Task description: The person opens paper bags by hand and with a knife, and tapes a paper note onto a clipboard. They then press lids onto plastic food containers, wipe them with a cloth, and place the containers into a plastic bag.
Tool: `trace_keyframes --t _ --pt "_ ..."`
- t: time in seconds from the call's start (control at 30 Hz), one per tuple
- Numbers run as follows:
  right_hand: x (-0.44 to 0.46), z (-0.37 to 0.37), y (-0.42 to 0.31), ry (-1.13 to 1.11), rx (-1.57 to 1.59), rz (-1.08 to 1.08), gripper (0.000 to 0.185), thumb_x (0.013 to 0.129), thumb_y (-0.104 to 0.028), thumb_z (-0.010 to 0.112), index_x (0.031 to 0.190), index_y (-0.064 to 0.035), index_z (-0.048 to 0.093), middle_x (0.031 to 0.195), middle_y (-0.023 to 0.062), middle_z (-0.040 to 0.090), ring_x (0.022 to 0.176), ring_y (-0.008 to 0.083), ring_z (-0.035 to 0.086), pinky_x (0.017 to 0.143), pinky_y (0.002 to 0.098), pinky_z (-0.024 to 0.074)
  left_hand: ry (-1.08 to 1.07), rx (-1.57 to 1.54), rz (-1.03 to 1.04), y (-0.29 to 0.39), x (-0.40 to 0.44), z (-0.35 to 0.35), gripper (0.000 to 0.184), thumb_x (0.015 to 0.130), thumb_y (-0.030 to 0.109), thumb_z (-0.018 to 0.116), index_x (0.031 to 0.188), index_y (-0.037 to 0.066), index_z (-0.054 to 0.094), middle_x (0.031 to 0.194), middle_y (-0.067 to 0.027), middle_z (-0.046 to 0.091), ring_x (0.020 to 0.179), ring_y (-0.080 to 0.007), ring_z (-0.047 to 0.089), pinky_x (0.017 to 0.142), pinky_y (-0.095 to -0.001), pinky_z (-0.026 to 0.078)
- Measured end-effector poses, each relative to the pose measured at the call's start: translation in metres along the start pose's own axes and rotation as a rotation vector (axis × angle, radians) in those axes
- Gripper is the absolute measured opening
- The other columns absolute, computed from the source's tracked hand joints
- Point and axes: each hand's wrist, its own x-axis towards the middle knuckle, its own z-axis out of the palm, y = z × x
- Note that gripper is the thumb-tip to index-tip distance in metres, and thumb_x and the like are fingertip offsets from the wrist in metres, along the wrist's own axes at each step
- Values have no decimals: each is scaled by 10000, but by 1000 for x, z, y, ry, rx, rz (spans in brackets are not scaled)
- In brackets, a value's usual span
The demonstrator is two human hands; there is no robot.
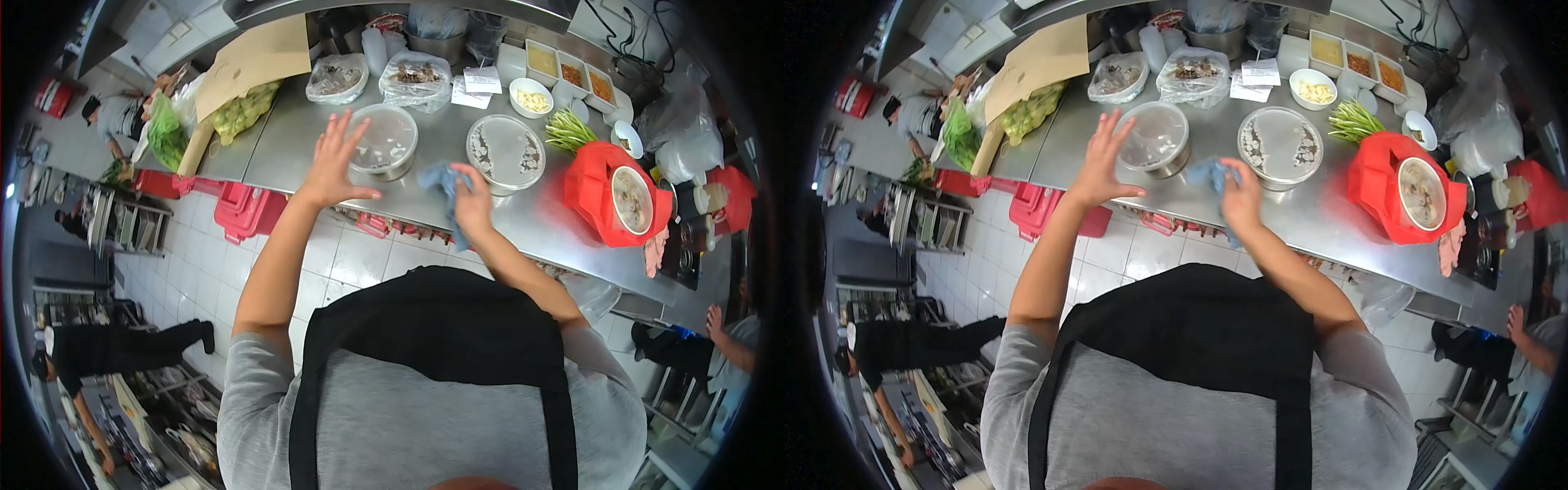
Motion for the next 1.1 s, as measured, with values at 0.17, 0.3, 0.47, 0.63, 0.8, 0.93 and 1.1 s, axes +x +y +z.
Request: trace_keyframes --t 0.17,0.3,0.47,0.63,0.8,0.93,1.1 --pt "80 92 25 451 63 45 322 830 16 442 1119 -55 565 1103 170 542 1053 291 509 929 347 387 -196 108 76 -38 29 20 1158 483 499 819 1443 285 208 1516 -150 71 1388 -391 49 1094 -516 155" --pt "130 90 58 190 586 342 349 839 30 409 1144 -38 563 1046 127 577 1015 249 539 901 355 423 -152 55 151 -51 29 31 1087 555 535 772 1446 251 219 1504 -197 91 1380 -412 70 1088 -509 170" --pt "44 84 10 -65 612 365 346 846 44 377 1110 -39 584 1089 90 605 1031 189 547 907 320 424 -120 37 158 -55 30 37 1067 575 550 753 1447 241 222 1498 -217 96 1373 -430 81 1088 -496 172" --pt "-67 26 -34 -829 198 161 272 824 31 427 1009 -18 619 1001 64 637 985 149 562 931 292 399 -140 35 187 -56 31 32 1069 576 548 753 1447 230 222 1501 -204 102 1371 -429 96 1088 -491 171" --pt "-53 -5 -80 -428 640 518 273 898 -36 415 1131 -7 554 1047 69 605 897 144 583 842 268 449 9 -64 401 -17 28 13 959 636 478 752 1411 157 287 1462 -203 209 1344 -424 196 1080 -490 197" --pt "-40 -3 -108 -465 745 349 358 925 -98 458 1277 -30 453 1204 84 527 1043 150 523 891 289 431 90 -852 -84 64 -24 58 726 754 179 721 1350 79 319 1284 -158 448 1192 -264 442 914 -365 434" --pt "-45 7 -78 -624 359 262 431 850 -86 590 1264 -47 476 1210 64 519 1058 136 500 928 279 396 2 -1408 -465 63 -61 100 497 842 35 598 1277 68 359 1142 -122 539 925 -148 567 759 -276 488"
